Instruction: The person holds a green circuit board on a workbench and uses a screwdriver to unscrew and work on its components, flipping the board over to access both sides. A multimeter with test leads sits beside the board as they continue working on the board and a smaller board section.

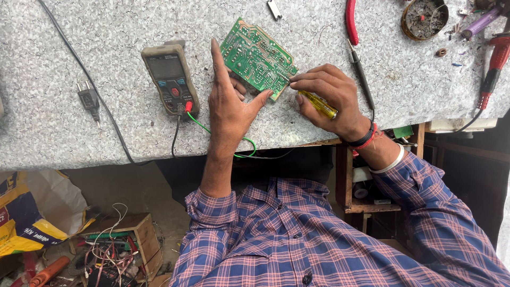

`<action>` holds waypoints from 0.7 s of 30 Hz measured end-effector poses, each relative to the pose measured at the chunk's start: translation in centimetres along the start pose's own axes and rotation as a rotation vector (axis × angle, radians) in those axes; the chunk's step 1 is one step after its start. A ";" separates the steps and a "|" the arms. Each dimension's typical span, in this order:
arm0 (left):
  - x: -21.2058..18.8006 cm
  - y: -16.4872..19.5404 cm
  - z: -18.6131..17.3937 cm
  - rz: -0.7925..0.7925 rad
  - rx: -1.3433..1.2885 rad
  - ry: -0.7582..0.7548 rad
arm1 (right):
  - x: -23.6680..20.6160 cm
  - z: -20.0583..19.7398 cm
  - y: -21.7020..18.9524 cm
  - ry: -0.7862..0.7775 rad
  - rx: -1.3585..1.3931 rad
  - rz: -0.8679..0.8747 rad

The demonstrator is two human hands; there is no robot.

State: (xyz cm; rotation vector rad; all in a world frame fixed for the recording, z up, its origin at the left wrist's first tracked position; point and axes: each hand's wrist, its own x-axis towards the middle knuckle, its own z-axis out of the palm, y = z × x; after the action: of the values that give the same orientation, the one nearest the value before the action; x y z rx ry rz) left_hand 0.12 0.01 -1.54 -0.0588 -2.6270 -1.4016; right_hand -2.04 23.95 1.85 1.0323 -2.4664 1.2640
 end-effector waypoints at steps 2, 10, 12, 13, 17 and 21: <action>0.0 0.0 0.0 -0.003 -0.006 -0.001 | -0.1 -0.1 0.0 -0.009 -0.007 -0.011; -0.1 0.1 -0.1 0.032 -0.013 0.015 | -0.1 0.1 -0.1 -0.015 -0.046 -0.055; -0.1 0.1 -0.1 0.043 -0.020 0.017 | 0.0 0.1 -0.1 -0.008 -0.053 -0.075; -0.1 0.1 0.0 0.037 -0.024 0.014 | 0.0 0.1 -0.1 -0.016 -0.054 -0.083; 0.0 0.1 -0.1 0.005 -0.011 -0.008 | 0.1 0.1 0.0 -0.055 -0.050 -0.147; 0.0 0.4 -0.1 -0.033 0.010 -0.046 | -0.6 0.2 0.9 -0.134 -0.044 -0.206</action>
State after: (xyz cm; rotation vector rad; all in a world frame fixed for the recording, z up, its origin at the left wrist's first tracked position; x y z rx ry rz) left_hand 0.20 0.12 -1.15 -0.0466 -2.6842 -1.4141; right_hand -2.15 24.38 0.89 1.3595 -2.3944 1.1057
